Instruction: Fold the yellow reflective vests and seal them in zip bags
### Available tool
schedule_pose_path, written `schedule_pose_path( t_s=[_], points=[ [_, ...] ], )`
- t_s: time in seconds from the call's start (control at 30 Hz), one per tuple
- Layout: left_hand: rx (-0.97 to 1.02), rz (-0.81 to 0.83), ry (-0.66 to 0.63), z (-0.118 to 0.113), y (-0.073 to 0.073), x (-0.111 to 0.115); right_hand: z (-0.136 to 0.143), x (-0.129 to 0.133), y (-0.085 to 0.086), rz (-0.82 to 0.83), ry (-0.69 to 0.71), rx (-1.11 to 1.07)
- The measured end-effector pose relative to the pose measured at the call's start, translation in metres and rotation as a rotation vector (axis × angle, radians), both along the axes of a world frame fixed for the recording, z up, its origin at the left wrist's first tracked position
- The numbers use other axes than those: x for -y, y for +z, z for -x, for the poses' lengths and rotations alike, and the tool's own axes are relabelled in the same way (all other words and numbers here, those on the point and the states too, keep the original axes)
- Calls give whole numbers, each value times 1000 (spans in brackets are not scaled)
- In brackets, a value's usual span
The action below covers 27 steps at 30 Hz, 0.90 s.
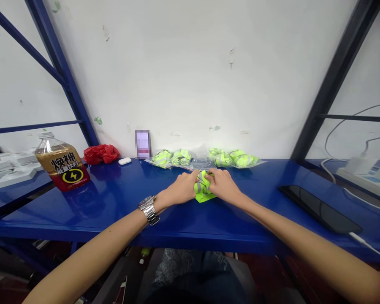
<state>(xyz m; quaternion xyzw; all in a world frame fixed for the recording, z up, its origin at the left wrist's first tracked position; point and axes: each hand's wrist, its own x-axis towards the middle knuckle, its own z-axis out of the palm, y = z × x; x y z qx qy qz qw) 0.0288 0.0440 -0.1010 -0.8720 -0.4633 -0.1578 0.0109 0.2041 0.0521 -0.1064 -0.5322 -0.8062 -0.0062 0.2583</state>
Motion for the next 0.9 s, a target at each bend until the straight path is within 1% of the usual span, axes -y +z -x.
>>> schedule_pose_path(
  t_s=[0.23, 0.43, 0.57, 0.63, 0.73, 0.83, 0.9],
  points=[
    [-19, 3, 50, -6, 7, -23, 10, -20, 2, 91, -155, 104],
    [-128, -56, 79, -8, 8, -34, 13, -33, 6, 164, -156, 187],
    [-191, -235, 119, -6, 3, -39, 17, -46, 9, 209, -146, 230],
    [-232, -292, 123, -2, -1, -41, 21, -50, 9, 224, -162, 237],
    [-231, -307, 52, 5, -7, -45, 26, -52, 9, 232, -193, 245],
    [-200, -336, -83, 11, -10, -51, 29, -51, 9, 237, -209, 257],
    [-163, -290, -149, 12, -11, -53, 30, -51, 10, 257, -214, 268]
  ],
)
